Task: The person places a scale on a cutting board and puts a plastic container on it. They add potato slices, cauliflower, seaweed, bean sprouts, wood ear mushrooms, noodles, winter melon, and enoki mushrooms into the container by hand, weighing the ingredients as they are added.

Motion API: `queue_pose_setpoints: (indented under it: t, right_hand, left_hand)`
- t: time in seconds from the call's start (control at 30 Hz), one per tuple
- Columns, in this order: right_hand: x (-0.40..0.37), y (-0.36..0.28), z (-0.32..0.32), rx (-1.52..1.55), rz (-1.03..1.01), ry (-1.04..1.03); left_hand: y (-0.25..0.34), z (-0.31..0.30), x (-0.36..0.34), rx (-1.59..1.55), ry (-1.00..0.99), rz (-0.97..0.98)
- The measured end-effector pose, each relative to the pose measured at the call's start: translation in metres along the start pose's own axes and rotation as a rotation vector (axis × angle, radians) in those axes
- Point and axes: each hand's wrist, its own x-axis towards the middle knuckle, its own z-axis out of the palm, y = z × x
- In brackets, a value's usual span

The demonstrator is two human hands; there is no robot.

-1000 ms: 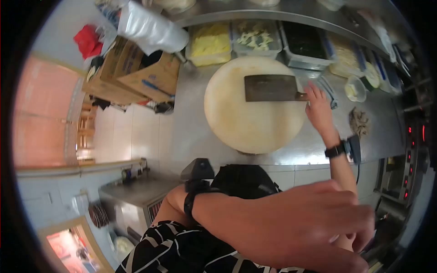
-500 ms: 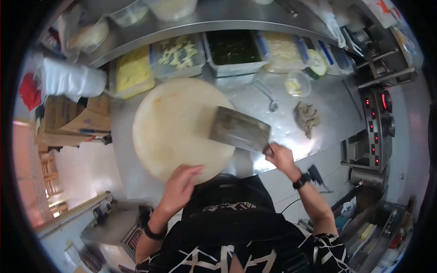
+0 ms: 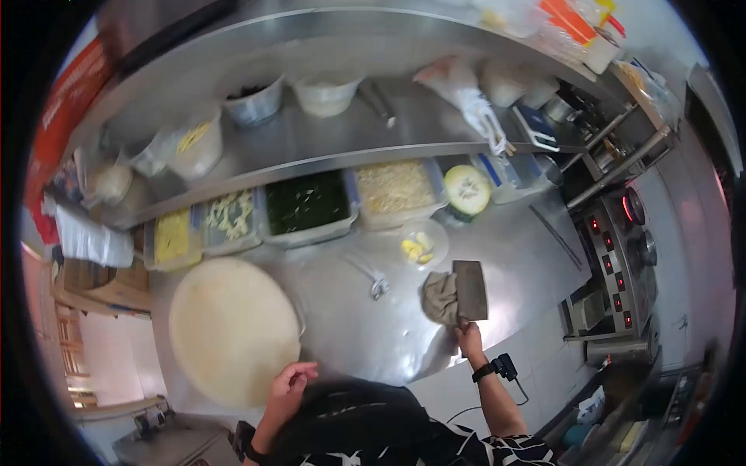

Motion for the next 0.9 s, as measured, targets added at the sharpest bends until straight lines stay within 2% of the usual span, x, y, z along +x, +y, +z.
queue_pose_setpoints:
  t: [0.03,0.1,0.17,0.27,0.37,0.43,0.47,0.5,0.53,0.57,0.6,0.63,0.67,0.7,0.77,0.8,0.83,0.9]
  right_hand:
    - [0.024,0.013,0.000,-0.172,-0.094,-0.041]
    - [0.085,0.020,-0.027,-0.224,-0.427,0.041]
    - [0.126,-0.030,-0.087,0.073,-0.406,0.263]
    - [0.226,-0.046,-0.149,0.219,-0.472,0.464]
    - [0.313,-0.073,-0.214,0.742,-0.342,0.486]
    - [0.374,-0.078,-0.247,0.987,-0.220,0.411]
    - [0.446,-0.040,-0.240,1.468,-0.321,0.194]
    - [0.488,-0.036,-0.253,1.480,0.014,0.107]
    - [0.448,-0.078,-0.275,1.420,-0.069,0.095]
    - [0.486,-0.062,-0.274,1.529,-0.061,0.049]
    - [0.526,-0.050,-0.273,1.534,-0.075,0.112]
    - [0.518,-0.067,-0.283,1.523,0.006,0.134]
    - [0.556,-0.036,-0.277,0.932,-0.343,0.303]
    - [0.595,-0.009,-0.279,1.368,0.012,0.148]
    - [0.629,0.012,-0.302,1.447,-0.088,-0.146]
    - [0.628,0.016,-0.296,1.434,-0.092,-0.201]
    - [0.622,0.021,-0.291,1.441,-0.097,-0.108]
    - [0.595,0.046,-0.291,1.447,-0.110,0.119]
  left_hand:
    - [0.002,0.013,0.004,-0.021,-0.016,0.021]
    - [0.005,0.027,0.010,-0.036,-0.024,0.002]
    - [0.006,0.040,0.011,-0.062,0.063,0.003]
    - [0.018,0.057,0.007,-0.151,0.161,-0.104]
    - [0.012,0.072,0.011,-0.230,0.283,-0.160]
    - [0.007,0.080,0.010,-0.240,0.317,-0.256]
    - [0.009,0.087,0.012,-0.215,0.319,-0.251]
    - [0.014,0.092,0.015,-0.206,0.322,-0.239]
    - [0.018,0.094,0.018,-0.194,0.326,-0.226]
    - [0.012,0.095,0.019,-0.234,0.349,-0.225]
    - [0.005,0.094,0.022,-0.271,0.357,-0.217]
    - [0.006,0.094,0.026,-0.297,0.385,-0.261]
    - [0.004,0.095,0.027,-0.333,0.406,-0.311]
    - [-0.010,0.094,0.028,-0.469,0.395,-0.373]
    - [-0.025,0.096,0.028,-0.863,0.452,-0.460]
    - [-0.045,0.095,0.026,-1.023,0.426,-0.453]
    - [-0.060,0.095,0.027,-1.040,0.461,-0.452]
    - [-0.076,0.097,0.033,-1.521,0.490,-0.303]
